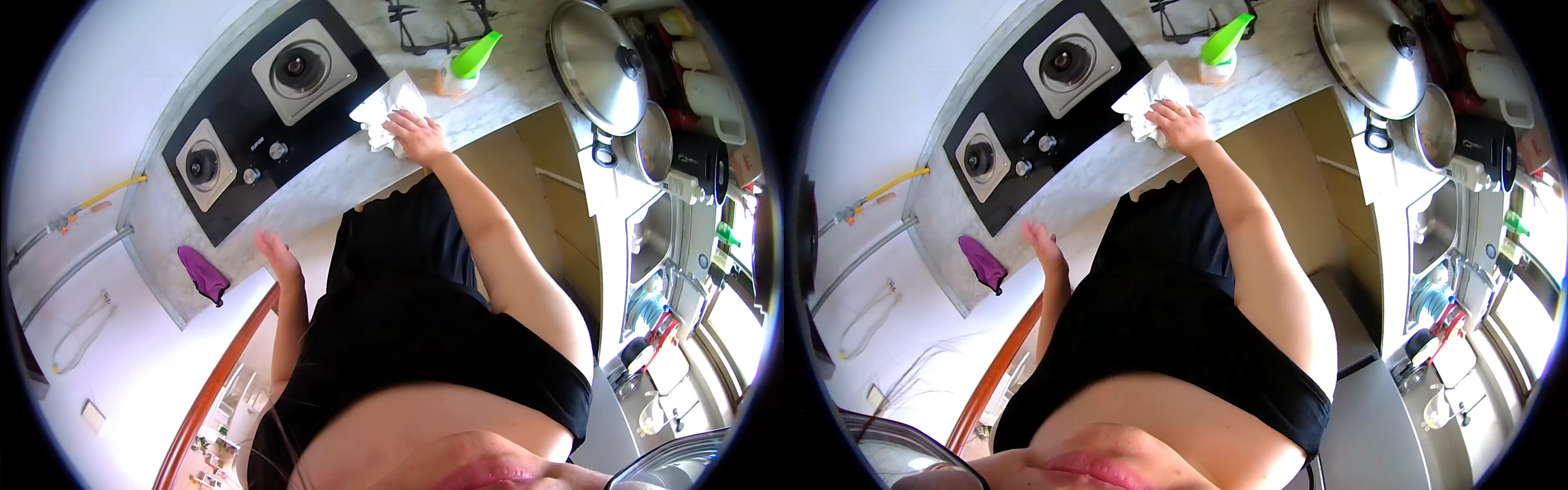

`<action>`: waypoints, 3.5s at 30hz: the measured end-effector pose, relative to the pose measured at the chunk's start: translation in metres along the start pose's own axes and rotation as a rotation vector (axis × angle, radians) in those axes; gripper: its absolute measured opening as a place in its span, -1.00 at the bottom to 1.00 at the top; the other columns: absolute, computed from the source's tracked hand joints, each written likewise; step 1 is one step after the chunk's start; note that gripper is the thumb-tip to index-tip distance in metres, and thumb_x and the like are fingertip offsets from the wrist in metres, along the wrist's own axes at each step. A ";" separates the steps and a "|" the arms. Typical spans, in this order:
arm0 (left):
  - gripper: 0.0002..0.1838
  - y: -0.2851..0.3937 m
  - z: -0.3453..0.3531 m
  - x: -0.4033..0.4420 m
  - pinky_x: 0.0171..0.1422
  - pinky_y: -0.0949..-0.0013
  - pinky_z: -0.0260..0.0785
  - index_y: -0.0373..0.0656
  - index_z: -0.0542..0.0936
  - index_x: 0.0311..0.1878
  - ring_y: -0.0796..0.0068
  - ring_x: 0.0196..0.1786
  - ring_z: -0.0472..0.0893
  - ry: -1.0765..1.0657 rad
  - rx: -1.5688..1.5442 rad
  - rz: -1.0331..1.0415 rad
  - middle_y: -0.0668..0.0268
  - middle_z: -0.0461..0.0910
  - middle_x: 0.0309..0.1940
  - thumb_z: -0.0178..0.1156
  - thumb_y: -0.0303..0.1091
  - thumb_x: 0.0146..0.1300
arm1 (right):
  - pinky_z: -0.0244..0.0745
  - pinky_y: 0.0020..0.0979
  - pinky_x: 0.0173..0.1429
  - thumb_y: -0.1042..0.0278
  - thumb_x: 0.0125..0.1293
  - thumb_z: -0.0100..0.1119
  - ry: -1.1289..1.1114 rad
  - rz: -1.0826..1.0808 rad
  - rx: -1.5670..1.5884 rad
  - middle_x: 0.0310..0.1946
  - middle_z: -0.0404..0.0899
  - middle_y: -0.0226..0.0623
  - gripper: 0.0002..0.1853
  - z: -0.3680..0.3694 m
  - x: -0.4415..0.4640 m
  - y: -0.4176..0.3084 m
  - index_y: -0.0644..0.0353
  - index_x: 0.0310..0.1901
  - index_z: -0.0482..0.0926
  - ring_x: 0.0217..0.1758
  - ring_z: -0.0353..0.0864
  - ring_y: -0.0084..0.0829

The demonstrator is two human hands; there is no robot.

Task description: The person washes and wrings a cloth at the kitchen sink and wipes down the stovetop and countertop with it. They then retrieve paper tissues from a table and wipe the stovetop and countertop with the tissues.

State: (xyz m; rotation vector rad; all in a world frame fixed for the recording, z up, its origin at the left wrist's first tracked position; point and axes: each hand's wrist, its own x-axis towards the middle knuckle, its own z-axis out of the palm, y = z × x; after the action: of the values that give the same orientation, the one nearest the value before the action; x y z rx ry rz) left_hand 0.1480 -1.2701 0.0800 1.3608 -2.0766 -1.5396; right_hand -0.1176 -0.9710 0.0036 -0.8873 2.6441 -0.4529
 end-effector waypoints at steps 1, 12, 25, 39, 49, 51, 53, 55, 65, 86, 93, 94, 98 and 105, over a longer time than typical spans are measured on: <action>-0.37 0.012 0.018 -0.001 0.45 0.25 0.04 -0.21 0.02 0.50 0.20 0.47 0.17 -0.017 -0.009 -0.002 -0.03 0.08 0.46 -0.12 -0.19 0.47 | 0.08 -0.09 0.53 0.09 0.47 -0.07 0.011 -0.015 -0.010 0.46 0.16 -0.70 -0.53 0.003 0.000 0.013 -0.40 0.38 0.27 0.57 0.02 -0.53; -0.42 0.078 0.142 -0.025 0.52 0.23 -0.02 -0.26 0.05 0.48 0.18 0.49 0.14 -0.021 -0.019 0.039 -0.01 0.08 0.45 -0.11 -0.33 0.47 | 0.11 0.00 0.48 0.14 0.43 -0.05 0.268 0.282 0.287 0.38 0.31 -0.50 -0.52 -0.024 0.005 0.102 -0.20 0.37 0.29 0.47 0.24 -0.39; -0.42 0.092 0.183 -0.021 0.45 0.23 0.10 -0.24 0.08 0.47 0.18 0.45 0.20 -0.020 0.036 0.062 -0.01 0.14 0.41 -0.07 -0.28 0.47 | 0.13 0.15 0.42 0.14 0.43 -0.05 0.412 0.542 0.271 0.42 0.25 -0.41 -0.47 -0.051 -0.005 0.200 -0.17 0.42 0.21 0.49 0.20 -0.26; -0.37 0.111 0.196 -0.031 0.45 0.21 0.09 -0.12 0.03 0.51 0.16 0.44 0.20 0.008 -0.027 -0.057 -0.03 0.12 0.44 -0.05 -0.18 0.47 | 0.05 0.28 0.38 0.29 0.43 -0.08 0.525 0.726 0.182 0.44 0.20 -0.39 -0.54 -0.100 0.080 0.252 -0.08 0.35 0.27 0.50 0.14 -0.25; -0.38 0.107 0.203 -0.031 0.50 0.18 0.06 -0.32 0.07 0.47 0.15 0.48 0.17 0.018 0.022 -0.019 -0.04 0.12 0.42 -0.06 -0.27 0.45 | 0.16 -0.20 0.40 0.36 0.47 -0.15 0.821 0.459 0.612 0.27 0.34 0.07 -0.58 -0.074 0.103 0.295 0.28 0.31 0.26 0.36 0.28 0.03; -0.38 0.106 0.205 -0.032 0.50 0.18 0.05 -0.30 0.06 0.47 0.15 0.48 0.17 0.011 0.004 -0.026 -0.04 0.11 0.43 -0.05 -0.28 0.45 | 0.17 -0.22 0.39 0.34 0.50 -0.15 0.811 0.476 0.818 0.24 0.36 0.07 -0.58 -0.069 0.087 0.286 0.29 0.32 0.24 0.31 0.32 0.05; -0.38 0.106 0.207 -0.033 0.50 0.17 0.05 -0.29 0.06 0.47 0.14 0.48 0.17 0.010 -0.015 -0.028 -0.04 0.10 0.43 -0.05 -0.28 0.45 | 0.21 -0.21 0.34 0.33 0.50 -0.13 0.834 0.405 0.977 0.17 0.37 0.12 -0.60 -0.089 0.069 0.254 0.30 0.28 0.25 0.22 0.37 0.04; -0.39 0.105 0.208 -0.037 0.50 0.17 0.06 -0.28 0.06 0.47 0.14 0.48 0.17 0.019 -0.033 -0.034 -0.03 0.10 0.43 -0.05 -0.28 0.45 | 0.23 -0.17 0.31 0.32 0.47 -0.08 0.808 0.435 0.874 0.13 0.37 0.16 -0.63 -0.121 0.066 0.233 0.30 0.23 0.28 0.19 0.38 0.06; -0.34 0.084 0.185 -0.052 0.37 0.12 0.18 -0.09 0.03 0.50 0.17 0.38 0.28 0.121 -0.022 -0.066 0.00 0.13 0.44 -0.03 -0.13 0.43 | 0.54 -0.03 0.04 -0.02 0.34 -0.01 0.163 0.461 0.112 -0.11 0.61 0.22 -0.35 -0.159 0.110 0.225 0.43 0.22 0.27 -0.06 0.64 0.10; -0.31 0.017 0.102 -0.056 0.34 0.02 0.23 -0.02 -0.01 0.52 0.14 0.39 0.27 0.205 -0.040 -0.265 0.04 0.12 0.45 -0.02 -0.07 0.44 | 0.47 -0.04 -0.18 0.09 0.13 0.20 0.200 0.095 0.301 -0.44 0.60 0.09 -0.64 -0.250 0.139 0.086 0.28 -0.28 0.51 -0.31 0.61 0.09; -0.33 0.051 0.064 -0.046 0.31 0.22 0.27 -0.19 0.03 0.49 0.13 0.35 0.31 0.269 -0.086 -0.316 -0.07 0.16 0.41 0.00 -0.17 0.44 | 0.48 0.04 -0.16 0.15 0.14 0.16 0.191 -0.061 0.401 -0.38 0.61 0.13 -0.69 -0.149 0.200 0.002 0.26 -0.27 0.48 -0.25 0.60 0.17; -0.33 0.051 0.058 -0.047 0.29 0.23 0.28 -0.18 0.03 0.50 0.14 0.33 0.32 0.277 -0.082 -0.331 -0.07 0.16 0.41 0.00 -0.16 0.44 | 0.48 0.05 -0.15 0.16 0.14 0.17 0.201 -0.083 0.408 -0.38 0.61 0.14 -0.70 -0.138 0.205 -0.005 0.26 -0.28 0.47 -0.25 0.60 0.17; -0.31 0.028 0.040 -0.047 0.31 0.07 0.27 -0.05 0.01 0.51 0.10 0.37 0.27 0.284 -0.147 -0.405 0.01 0.11 0.45 0.00 -0.08 0.43 | 0.49 0.05 -0.14 0.17 0.12 0.18 0.200 -0.125 0.409 -0.39 0.61 0.13 -0.71 -0.104 0.228 -0.014 0.25 -0.31 0.45 -0.25 0.61 0.16; -0.29 0.017 0.034 -0.045 0.36 -0.02 0.20 0.00 -0.02 0.52 0.07 0.41 0.21 0.283 -0.184 -0.423 0.03 0.07 0.47 0.00 -0.05 0.43 | 0.49 0.05 -0.05 0.13 0.15 0.13 0.085 -0.038 0.316 -0.29 0.63 0.09 -0.68 -0.069 0.242 -0.013 0.22 -0.24 0.44 -0.18 0.62 0.14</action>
State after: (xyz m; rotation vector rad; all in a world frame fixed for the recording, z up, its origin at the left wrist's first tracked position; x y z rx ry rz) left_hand 0.1415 -1.2134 0.0944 1.9013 -1.5081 -1.5256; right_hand -0.3211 -1.1187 0.0240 -0.8334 2.5329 -0.9068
